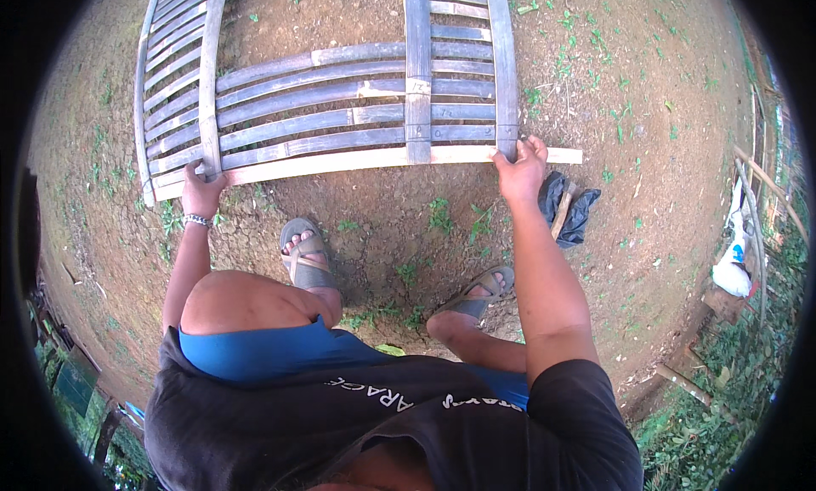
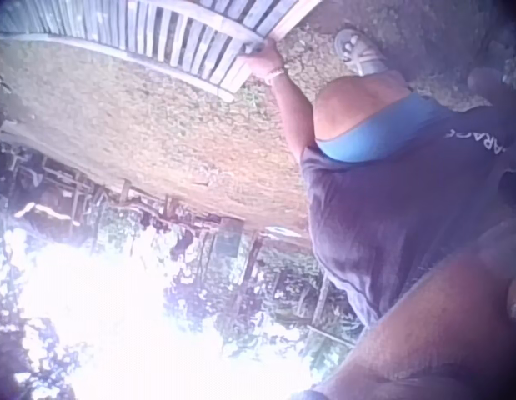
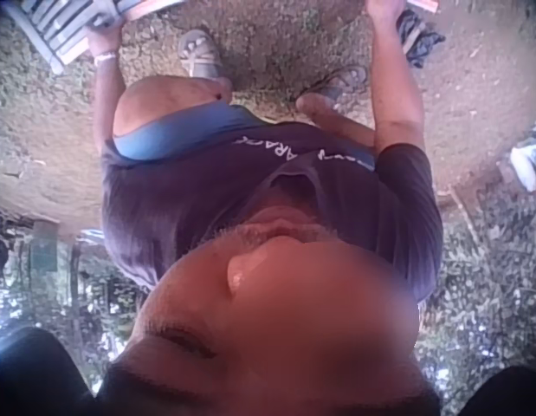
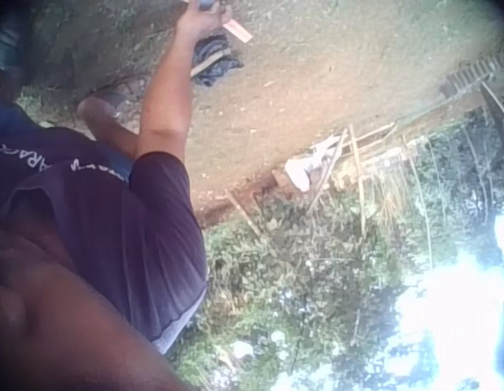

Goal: The person constructs a bamboo frame by hammering nails through bamboo slats into wooden beams, moving between different sections of the frame and retrieving nails from a bag.

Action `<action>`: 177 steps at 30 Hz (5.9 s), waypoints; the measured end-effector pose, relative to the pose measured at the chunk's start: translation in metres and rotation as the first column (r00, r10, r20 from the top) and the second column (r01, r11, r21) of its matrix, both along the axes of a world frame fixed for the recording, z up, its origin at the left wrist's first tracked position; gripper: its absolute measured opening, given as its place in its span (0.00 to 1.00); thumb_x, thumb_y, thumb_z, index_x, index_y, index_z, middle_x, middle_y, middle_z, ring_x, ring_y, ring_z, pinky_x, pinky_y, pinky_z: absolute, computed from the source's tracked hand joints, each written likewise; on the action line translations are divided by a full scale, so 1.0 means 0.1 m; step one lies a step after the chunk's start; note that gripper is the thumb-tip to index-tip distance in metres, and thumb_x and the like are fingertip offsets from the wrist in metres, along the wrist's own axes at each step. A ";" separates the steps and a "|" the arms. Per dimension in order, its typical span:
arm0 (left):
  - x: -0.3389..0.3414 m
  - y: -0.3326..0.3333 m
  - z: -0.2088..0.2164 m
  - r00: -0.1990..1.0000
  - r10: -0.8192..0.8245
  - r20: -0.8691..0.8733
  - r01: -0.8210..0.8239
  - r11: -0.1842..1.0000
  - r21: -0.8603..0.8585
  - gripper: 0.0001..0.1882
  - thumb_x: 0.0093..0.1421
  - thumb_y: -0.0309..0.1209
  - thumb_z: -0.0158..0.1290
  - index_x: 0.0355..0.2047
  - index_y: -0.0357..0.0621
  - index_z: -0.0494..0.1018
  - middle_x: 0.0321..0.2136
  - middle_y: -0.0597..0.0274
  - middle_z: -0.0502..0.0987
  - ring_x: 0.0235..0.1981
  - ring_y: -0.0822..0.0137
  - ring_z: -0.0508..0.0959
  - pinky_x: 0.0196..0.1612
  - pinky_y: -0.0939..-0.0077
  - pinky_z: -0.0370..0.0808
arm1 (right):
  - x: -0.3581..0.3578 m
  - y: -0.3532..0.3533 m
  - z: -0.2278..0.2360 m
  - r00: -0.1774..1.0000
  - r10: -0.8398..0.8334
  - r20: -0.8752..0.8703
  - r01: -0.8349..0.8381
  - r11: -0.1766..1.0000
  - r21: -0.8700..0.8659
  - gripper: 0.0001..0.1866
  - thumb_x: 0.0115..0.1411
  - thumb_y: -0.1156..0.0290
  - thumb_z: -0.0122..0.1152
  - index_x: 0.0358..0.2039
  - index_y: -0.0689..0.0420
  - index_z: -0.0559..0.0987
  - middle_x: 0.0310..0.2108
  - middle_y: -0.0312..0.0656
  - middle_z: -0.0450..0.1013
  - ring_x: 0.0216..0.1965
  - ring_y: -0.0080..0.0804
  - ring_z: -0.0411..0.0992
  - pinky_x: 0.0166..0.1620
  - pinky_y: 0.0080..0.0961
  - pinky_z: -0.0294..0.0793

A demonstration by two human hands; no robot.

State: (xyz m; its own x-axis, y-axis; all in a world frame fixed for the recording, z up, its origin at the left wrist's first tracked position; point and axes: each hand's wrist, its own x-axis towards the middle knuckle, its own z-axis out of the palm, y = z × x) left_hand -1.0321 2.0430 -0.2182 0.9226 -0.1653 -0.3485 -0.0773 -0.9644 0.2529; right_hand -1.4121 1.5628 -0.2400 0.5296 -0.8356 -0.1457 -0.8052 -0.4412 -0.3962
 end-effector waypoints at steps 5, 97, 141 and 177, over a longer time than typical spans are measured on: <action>0.07 -0.15 0.24 0.991 -0.114 -0.076 0.120 0.989 0.088 0.36 0.49 0.45 0.66 0.55 0.37 0.69 0.37 0.43 0.82 0.42 0.46 0.82 0.47 0.58 0.78 | -0.06 -0.02 -0.04 0.998 0.045 0.049 -0.044 0.999 -0.028 0.33 0.50 0.60 0.76 0.48 0.75 0.78 0.59 0.55 0.62 0.58 0.46 0.67 0.61 0.34 0.67; -0.01 0.19 -0.55 0.776 0.401 0.487 -0.311 0.915 -0.257 0.48 0.64 0.51 0.54 0.67 0.26 0.47 0.68 0.29 0.51 0.71 0.39 0.50 0.72 0.50 0.47 | -2.00 -0.08 0.20 0.355 -0.934 0.035 0.885 0.348 0.309 0.21 0.57 0.59 0.54 0.41 0.64 0.75 0.32 0.43 0.67 0.29 0.34 0.62 0.33 0.37 0.62; 0.84 2.10 -0.38 0.687 0.698 -0.201 -0.658 0.481 -0.579 0.47 0.49 0.40 0.72 0.64 0.33 0.61 0.59 0.43 0.72 0.54 0.56 0.79 0.58 0.65 0.74 | 5.07 3.56 1.47 0.225 0.973 0.055 -0.788 0.148 0.597 0.32 0.63 0.75 0.58 0.67 0.54 0.61 0.35 0.47 0.79 0.26 0.27 0.76 0.31 0.29 0.76; 0.70 2.14 -0.67 0.547 0.803 -0.238 -0.707 0.290 -0.645 0.50 0.38 0.47 0.78 0.54 0.33 0.63 0.41 0.53 0.76 0.43 0.62 0.77 0.51 0.69 0.77 | 6.44 5.69 1.32 -0.385 0.896 -0.220 -0.921 -0.359 0.149 0.28 0.62 0.69 0.58 0.64 0.44 0.71 0.49 0.50 0.78 0.50 0.48 0.76 0.57 0.38 0.73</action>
